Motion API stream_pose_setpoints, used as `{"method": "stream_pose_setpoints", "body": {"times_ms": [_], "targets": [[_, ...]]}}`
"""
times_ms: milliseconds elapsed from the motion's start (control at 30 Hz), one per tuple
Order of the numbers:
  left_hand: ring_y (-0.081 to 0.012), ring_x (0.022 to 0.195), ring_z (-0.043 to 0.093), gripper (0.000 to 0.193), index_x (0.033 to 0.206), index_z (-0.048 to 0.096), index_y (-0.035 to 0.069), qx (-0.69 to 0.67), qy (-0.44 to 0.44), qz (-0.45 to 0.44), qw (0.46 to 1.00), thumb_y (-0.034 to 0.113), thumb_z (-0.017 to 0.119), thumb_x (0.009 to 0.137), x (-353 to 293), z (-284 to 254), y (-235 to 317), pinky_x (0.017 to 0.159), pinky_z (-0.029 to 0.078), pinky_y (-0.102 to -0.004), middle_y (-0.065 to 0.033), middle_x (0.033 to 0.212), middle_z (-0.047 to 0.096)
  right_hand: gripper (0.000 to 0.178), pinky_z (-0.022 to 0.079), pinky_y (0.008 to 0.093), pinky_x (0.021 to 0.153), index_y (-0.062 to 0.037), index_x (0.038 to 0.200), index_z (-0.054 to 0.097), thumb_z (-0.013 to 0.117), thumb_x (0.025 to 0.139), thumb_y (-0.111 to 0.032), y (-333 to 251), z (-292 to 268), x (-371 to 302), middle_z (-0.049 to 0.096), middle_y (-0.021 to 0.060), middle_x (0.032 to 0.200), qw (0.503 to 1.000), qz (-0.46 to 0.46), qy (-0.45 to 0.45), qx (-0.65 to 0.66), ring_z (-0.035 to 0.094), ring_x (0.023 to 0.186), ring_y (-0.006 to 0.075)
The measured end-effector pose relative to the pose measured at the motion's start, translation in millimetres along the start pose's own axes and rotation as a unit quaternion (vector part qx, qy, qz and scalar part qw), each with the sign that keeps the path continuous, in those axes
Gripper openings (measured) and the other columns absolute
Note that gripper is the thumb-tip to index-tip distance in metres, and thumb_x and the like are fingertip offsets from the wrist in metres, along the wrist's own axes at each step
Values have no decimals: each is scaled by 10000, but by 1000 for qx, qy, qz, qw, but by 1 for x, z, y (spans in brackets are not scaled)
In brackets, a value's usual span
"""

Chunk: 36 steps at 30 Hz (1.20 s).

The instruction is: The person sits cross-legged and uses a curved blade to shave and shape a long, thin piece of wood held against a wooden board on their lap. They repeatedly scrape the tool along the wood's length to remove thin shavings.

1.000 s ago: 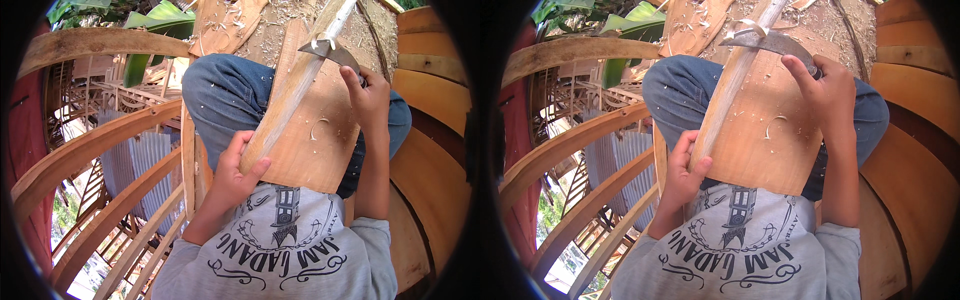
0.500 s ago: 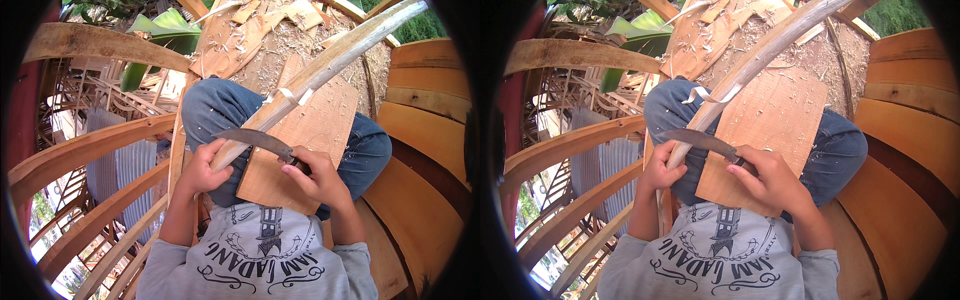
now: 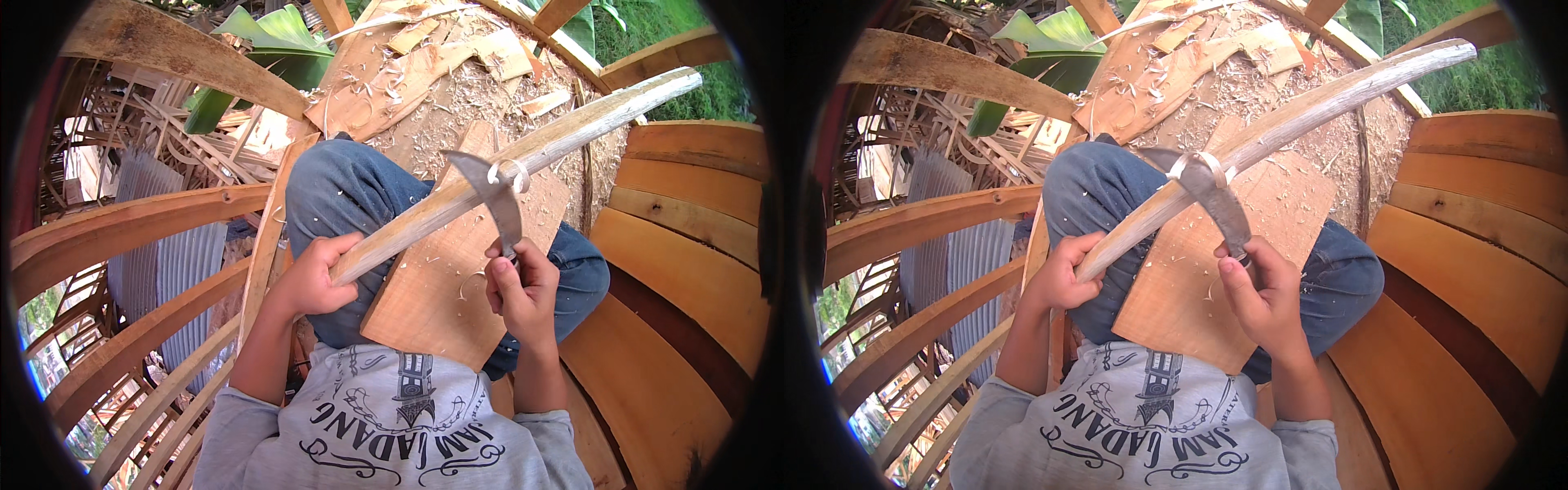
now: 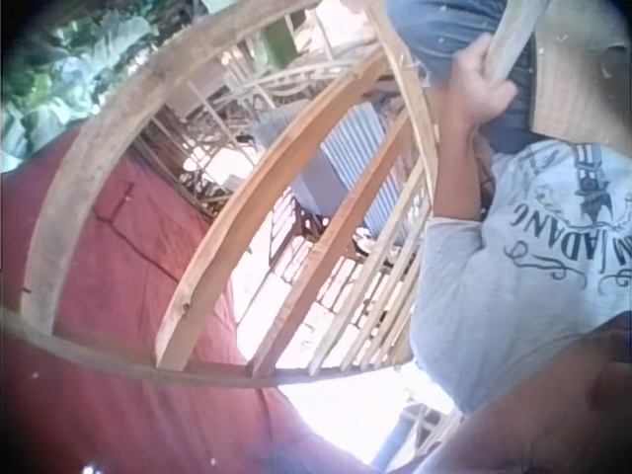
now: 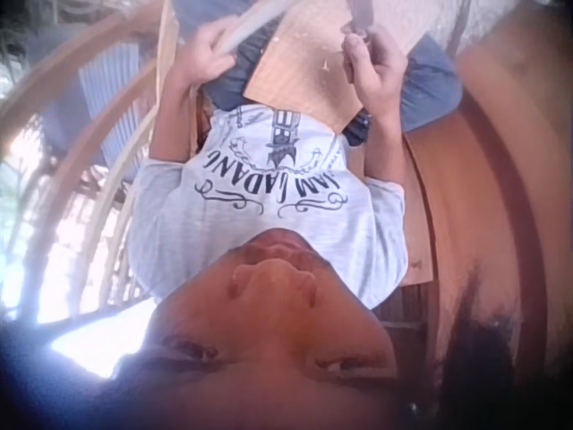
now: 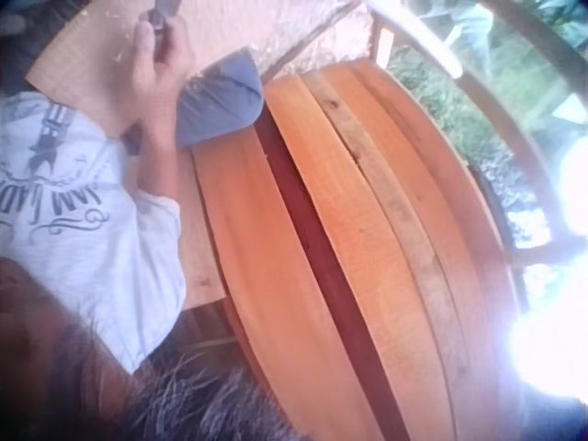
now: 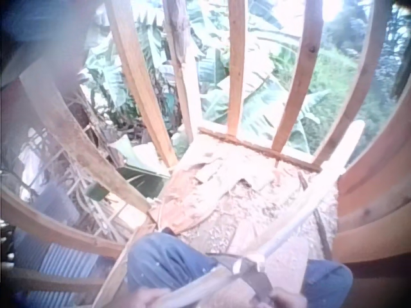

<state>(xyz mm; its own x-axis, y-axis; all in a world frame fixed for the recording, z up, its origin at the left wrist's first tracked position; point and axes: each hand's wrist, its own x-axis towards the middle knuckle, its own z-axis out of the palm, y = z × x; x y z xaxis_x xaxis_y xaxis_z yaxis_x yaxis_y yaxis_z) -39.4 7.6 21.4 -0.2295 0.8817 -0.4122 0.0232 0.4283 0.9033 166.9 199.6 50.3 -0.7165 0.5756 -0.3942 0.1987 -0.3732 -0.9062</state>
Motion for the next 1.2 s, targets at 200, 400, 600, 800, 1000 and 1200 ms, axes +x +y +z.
{"method": "stream_pose_setpoints", "body": {"times_ms": [200,400,600,800,1000,1200], "targets": [[-52,601,470,357,958,567,-9,-13,-7,-13,1000,29,548,603,-2,-1,-6,541,372,-218,17,660,507,130,297,189,414,32,959,583,533,940,-87,-6,-14,6,509,-16,615,998,-53,12,-19,428,467,24],[-46,593,450,341,939,562,-3,-43,-11,-21,999,29,538,601,0,-2,-1,536,364,-214,25,652,493,119,289,188,424,31,971,602,579,915,-72,1,-13,0,528,-20,644,996,-38,-10,-81,413,482,18],[-48,588,444,325,920,560,3,-19,-14,-7,1000,28,540,596,3,-3,-7,535,361,-214,27,650,487,130,303,184,417,33,963,612,568,923,-82,-8,-22,0,517,-33,608,986,-5,-109,-122,427,466,24],[-52,601,449,320,911,561,1,-15,-13,-2,1000,27,538,593,3,-3,-4,542,359,-216,25,646,487,129,302,193,417,47,956,605,558,925,-68,-3,-10,2,517,-9,599,996,-62,57,16,416,465,28],[-55,606,451,358,944,564,-8,-26,-18,-23,999,36,536,591,0,-1,-3,547,362,-218,20,658,492,139,293,184,459,25,985,621,590,908,-86,-7,-15,1,485,-41,577,996,-40,82,15,420,502,16],[-57,613,434,364,947,552,-11,-24,-4,-21,999,30,534,585,1,-1,-3,549,354,-228,6,656,473,170,304,191,442,40,987,609,579,923,-114,-8,-15,-1,503,-16,599,1000,-3,-9,-22,419,492,23]]}}
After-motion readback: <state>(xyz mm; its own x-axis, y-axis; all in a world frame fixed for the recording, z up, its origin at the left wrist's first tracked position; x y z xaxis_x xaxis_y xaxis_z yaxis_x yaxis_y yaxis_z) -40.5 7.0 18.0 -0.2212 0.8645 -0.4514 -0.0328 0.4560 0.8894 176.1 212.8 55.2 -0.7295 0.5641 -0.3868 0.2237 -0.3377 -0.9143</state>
